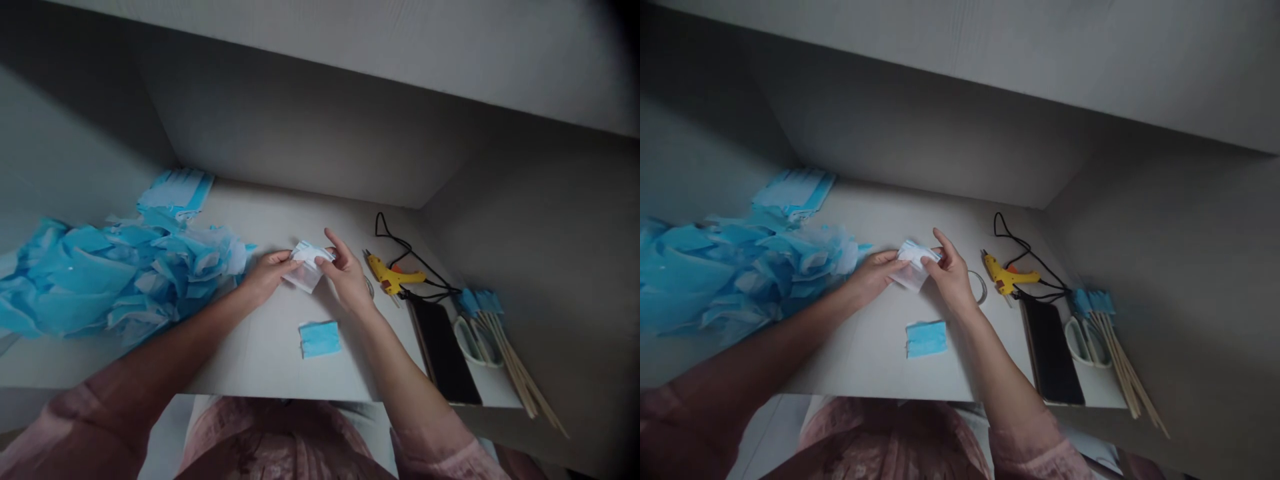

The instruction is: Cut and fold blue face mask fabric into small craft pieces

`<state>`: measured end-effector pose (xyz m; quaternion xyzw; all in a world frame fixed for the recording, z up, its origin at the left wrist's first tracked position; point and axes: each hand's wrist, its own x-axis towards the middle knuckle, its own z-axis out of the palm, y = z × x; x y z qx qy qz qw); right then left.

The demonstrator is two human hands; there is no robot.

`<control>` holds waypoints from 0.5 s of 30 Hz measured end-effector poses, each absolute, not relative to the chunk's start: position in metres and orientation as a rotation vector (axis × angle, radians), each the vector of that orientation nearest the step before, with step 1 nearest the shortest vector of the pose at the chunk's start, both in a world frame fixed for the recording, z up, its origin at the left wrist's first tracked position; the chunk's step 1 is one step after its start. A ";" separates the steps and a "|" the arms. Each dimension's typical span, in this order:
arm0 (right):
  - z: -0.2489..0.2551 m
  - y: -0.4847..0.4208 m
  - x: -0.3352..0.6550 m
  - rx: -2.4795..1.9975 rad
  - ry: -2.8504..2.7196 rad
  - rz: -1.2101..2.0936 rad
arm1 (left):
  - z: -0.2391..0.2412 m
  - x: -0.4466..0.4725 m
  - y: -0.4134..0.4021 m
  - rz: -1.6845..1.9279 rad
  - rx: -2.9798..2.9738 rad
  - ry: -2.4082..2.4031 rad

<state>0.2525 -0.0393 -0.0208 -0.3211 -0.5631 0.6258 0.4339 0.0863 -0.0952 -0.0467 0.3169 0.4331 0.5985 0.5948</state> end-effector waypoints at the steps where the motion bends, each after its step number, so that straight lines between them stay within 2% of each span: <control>1: -0.020 -0.040 0.252 -0.807 -1.429 1.523 | -0.047 0.087 -0.095 1.385 0.727 0.994; 15: -0.032 -0.030 0.256 -0.868 -1.614 1.351 | -0.039 0.085 -0.089 1.458 0.629 0.955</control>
